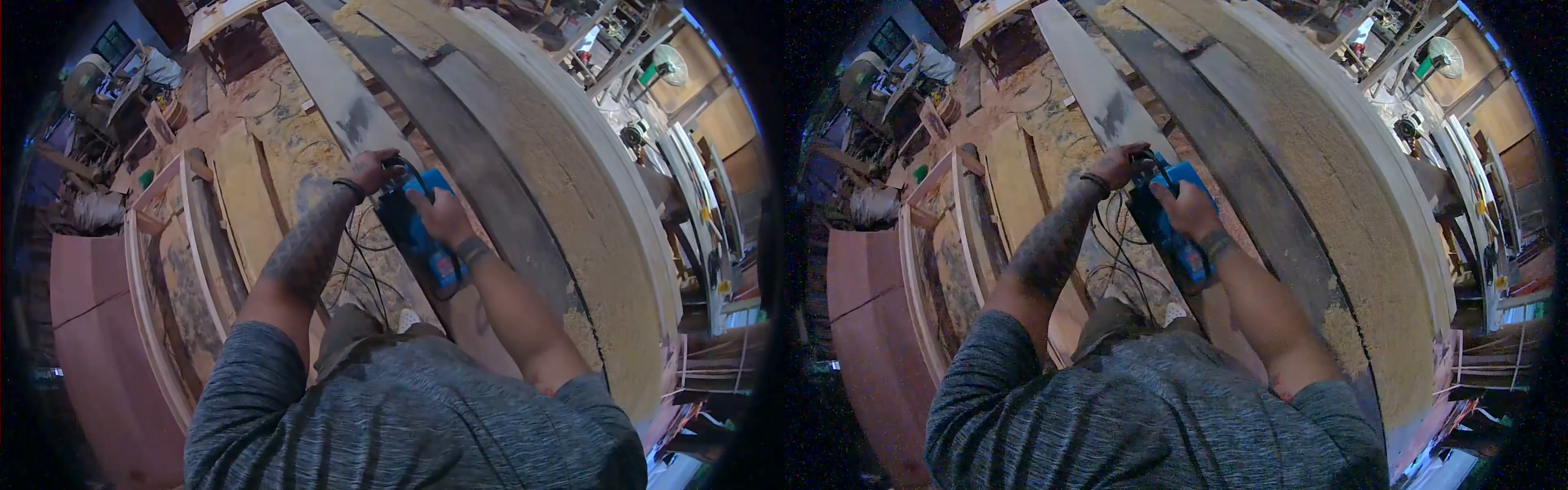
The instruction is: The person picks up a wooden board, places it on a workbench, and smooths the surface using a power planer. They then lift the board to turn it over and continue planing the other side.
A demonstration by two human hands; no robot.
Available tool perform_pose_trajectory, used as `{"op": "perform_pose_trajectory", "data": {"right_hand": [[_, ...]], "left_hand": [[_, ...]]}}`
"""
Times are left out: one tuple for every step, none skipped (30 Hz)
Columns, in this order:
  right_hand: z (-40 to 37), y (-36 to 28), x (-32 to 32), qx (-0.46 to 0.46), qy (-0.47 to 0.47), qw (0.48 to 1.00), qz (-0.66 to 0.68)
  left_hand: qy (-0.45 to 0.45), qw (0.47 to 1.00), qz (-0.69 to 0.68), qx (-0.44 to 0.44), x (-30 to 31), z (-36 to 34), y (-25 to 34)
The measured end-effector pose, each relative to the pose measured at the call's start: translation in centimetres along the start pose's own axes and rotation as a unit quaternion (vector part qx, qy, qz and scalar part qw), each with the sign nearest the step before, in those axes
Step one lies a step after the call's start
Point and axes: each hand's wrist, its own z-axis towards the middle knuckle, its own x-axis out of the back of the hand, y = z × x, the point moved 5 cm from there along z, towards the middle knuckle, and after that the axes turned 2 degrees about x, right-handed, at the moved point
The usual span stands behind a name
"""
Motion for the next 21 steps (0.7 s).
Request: {"op": "perform_pose_trajectory", "data": {"right_hand": [[0.8, 0.1, -0.3, -0.002, 0.003, 1.0, -0.005], [1.6, 0.1, -0.6, -0.004, 0.006, 1.0, -0.01], [2.1, -0.4, -0.6, -0.002, 0.01, 1.0, 0.0], [2.6, -1.0, -0.5, 0.0, 0.015, 1.0, 0.01], [3.3, -1.6, -0.5, 0.002, 0.02, 1.0, 0.019], [4.1, -1.5, -0.9, 0.003, 0.017, 1.0, 0.013], [4.8, -1.4, -1.1, 0.003, 0.014, 1.0, 0.007], [5.5, -1.2, -1.3, 0.002, 0.013, 1.0, 0.0], [6.3, -1.3, -1.5, -0.006, 0.001, 1.0, -0.002], [7.2, -1.3, -1.7, -0.015, -0.01, 1.0, -0.004], [8.1, -1.4, -1.9, -0.024, -0.022, 0.999, -0.006], [8.7, -2.1, -1.9, -0.027, -0.027, 0.999, 0.005], [9.3, -2.9, -1.9, -0.03, -0.034, 0.999, 0.016], [9.9, -3.6, -2.1, -0.033, -0.042, 0.998, 0.027], [10.8, -3.7, -2.4, -0.024, -0.031, 0.999, 0.014], [11.8, -3.5, -2.8, -0.015, -0.02, 1.0, 0.0], [12.8, -3.4, -3.2, -0.006, -0.009, 1.0, -0.014], [13.9, -3.2, -3.6, -0.007, -0.007, 1.0, -0.013], [15.1, -3.1, -4.1, -0.008, -0.005, 1.0, -0.011], [16.2, -3.0, -4.7, -0.009, -0.003, 1.0, -0.009], [17.3, -2.8, -5.1, -0.006, 0.013, 1.0, -0.021]], "left_hand": [[-0.009, 0.999, -0.034, 0.016, 0.1, 0.8, -0.9], [0.006, 1.0, -0.02, -0.013, 0.4, 1.5, -1.5], [0.021, 0.999, -0.006, -0.041, 0.7, 2.1, -1.8], [0.037, 0.997, 0.008, -0.07, 1.3, 2.7, -2.1], [0.029, 0.997, 0.001, -0.066, 1.7, 3.3, -2.8], [0.021, 0.998, -0.007, -0.063, 2.2, 3.7, -2.9], [0.012, 0.998, -0.015, -0.06, 2.7, 4.0, -2.9], [0.003, 0.999, 0.008, -0.05, 3.2, 4.4, -3.0], [-0.006, 0.999, 0.03, -0.041, 4.4, 4.4, -1.9], [-0.015, 0.998, 0.052, -0.032, 5.3, 4.7, -1.6], [-0.008, 0.998, 0.049, -0.033, 5.6, 5.3, -2.3], [0.0, 0.998, 0.046, -0.033, 6.0, 5.9, -3.1], [0.008, 0.998, 0.043, -0.033, 6.5, 6.6, -3.9], [0.003, 0.999, 0.045, -0.03, 6.9, 7.4, -4.7], [-0.002, 0.999, 0.048, -0.026, 7.6, 7.8, -5.0], [-0.007, 0.999, 0.049, -0.023, 8.2, 8.3, -5.3], [-0.008, 0.999, 0.044, -0.025, 8.9, 8.8, -5.6], [-0.009, 0.999, 0.038, -0.028, 9.7, 9.1, -5.7], [-0.01, 0.999, 0.032, -0.03, 10.5, 9.6, -6.0], [-0.009, 0.999, 0.026, -0.031, 11.1, 10.4, -6.6], [-0.009, 0.999, 0.019, -0.032, 11.6, 11.2, -7.3]]}}
